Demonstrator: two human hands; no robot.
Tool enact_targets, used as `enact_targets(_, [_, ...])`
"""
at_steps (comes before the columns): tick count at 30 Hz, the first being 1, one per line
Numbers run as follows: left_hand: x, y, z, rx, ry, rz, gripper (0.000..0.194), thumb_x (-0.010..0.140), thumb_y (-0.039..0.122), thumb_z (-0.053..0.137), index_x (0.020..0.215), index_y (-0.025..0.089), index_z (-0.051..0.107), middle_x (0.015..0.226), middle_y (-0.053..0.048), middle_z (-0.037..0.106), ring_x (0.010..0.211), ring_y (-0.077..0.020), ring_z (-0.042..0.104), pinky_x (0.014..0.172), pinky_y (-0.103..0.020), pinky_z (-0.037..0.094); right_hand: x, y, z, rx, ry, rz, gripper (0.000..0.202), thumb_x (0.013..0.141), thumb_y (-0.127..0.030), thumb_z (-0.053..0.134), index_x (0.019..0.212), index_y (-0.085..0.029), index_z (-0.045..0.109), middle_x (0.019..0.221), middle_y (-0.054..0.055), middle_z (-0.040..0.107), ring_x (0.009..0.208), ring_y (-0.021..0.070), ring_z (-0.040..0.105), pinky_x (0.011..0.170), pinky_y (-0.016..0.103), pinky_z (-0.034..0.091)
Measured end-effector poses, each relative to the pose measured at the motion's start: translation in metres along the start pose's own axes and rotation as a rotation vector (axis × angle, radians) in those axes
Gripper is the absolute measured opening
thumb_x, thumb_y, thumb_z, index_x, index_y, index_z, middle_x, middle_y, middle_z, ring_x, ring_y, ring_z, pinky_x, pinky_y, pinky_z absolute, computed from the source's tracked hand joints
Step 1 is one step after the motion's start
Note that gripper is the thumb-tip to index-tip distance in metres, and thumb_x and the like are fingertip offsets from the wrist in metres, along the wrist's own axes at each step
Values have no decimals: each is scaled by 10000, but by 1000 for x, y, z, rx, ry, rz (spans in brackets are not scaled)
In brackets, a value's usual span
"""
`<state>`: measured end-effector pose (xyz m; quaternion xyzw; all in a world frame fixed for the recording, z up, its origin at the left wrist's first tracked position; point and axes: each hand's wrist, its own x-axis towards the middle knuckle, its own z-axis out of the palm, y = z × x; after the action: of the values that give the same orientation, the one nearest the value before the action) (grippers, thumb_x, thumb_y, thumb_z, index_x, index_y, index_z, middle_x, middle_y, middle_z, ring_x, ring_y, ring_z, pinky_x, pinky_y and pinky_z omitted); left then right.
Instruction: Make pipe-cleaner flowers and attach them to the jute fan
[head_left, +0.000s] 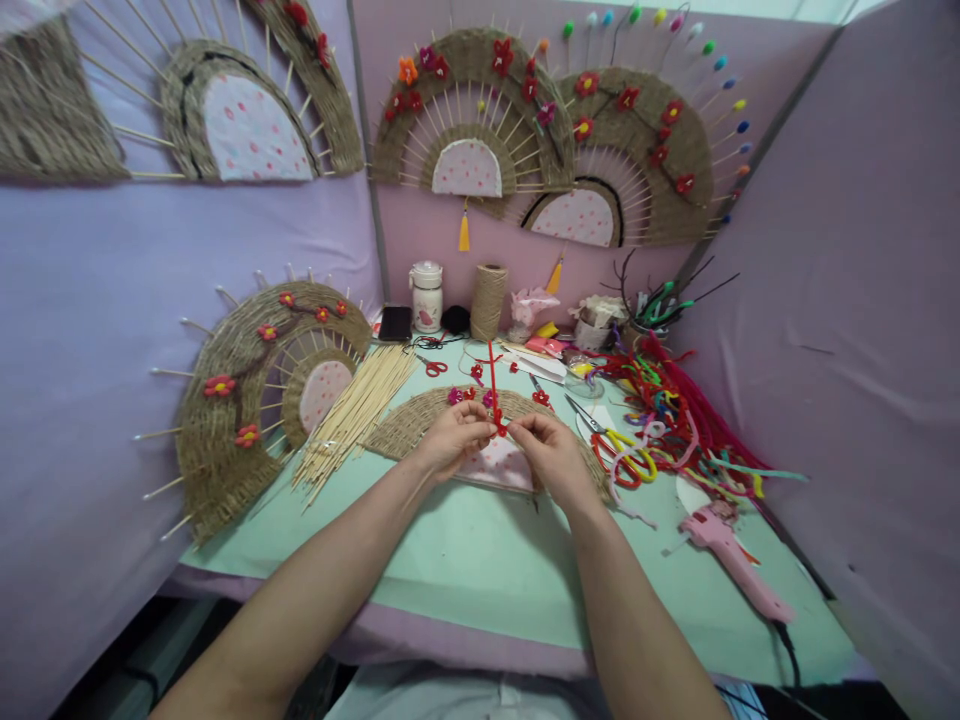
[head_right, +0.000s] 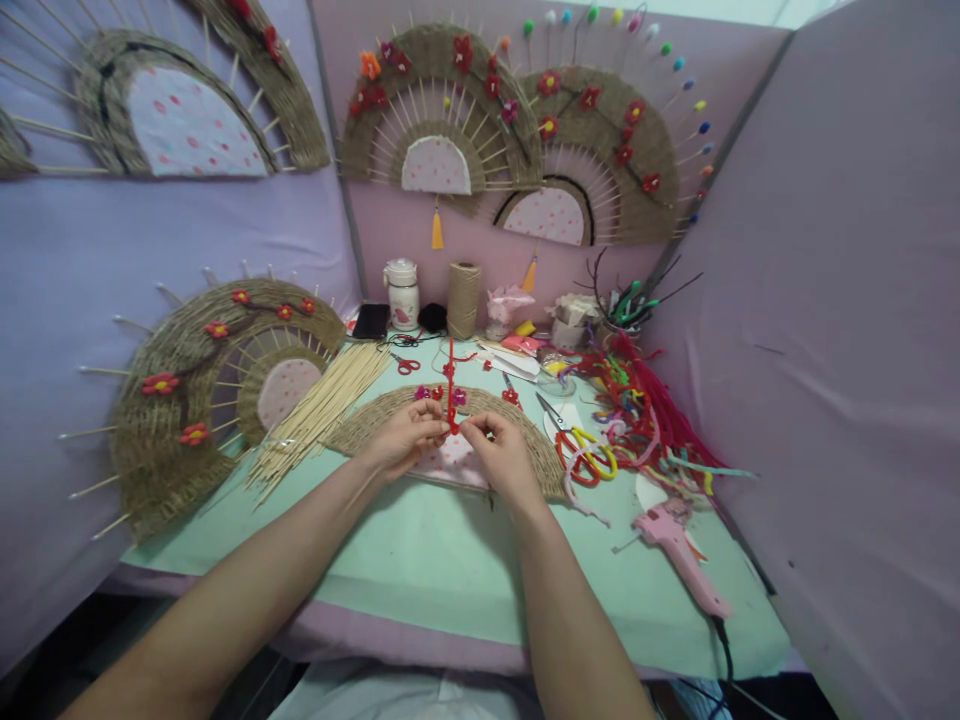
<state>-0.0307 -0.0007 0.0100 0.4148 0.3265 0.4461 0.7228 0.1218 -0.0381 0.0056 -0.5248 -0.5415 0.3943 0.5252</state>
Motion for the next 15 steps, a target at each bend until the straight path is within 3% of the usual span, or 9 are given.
enact_targets(7, [2, -6, 0, 40, 43, 68, 310, 541, 159, 715, 730, 170, 469, 561, 53, 555, 482, -51, 467, 509, -187, 332, -1, -1, 2, -114, -7, -116, 231, 759, -390, 575, 691, -170, 598, 619, -1, 548, 541, 114, 457, 505, 231, 380])
enact_targets(11, [1, -6, 1, 138, 97, 93, 283, 547, 175, 687, 711, 177, 457, 523, 69, 522, 456, -54, 438, 490, -188, 303, -2, -3, 4, -368, 34, -436, 138, 812, -289, 536, 735, -196, 601, 809, 46, 587, 781, 177, 541, 714, 310, 437])
enact_targets(15, [0, -4, 3, 256, 119, 84, 246, 552, 171, 655, 700, 176, 458, 520, 74, 519, 451, -54, 430, 484, -182, 284, 1, -3, 2, -501, -18, -660, 107, 841, -203, 497, 785, -221, 586, 1087, 80, 574, 1045, 219, 497, 890, 393, 391])
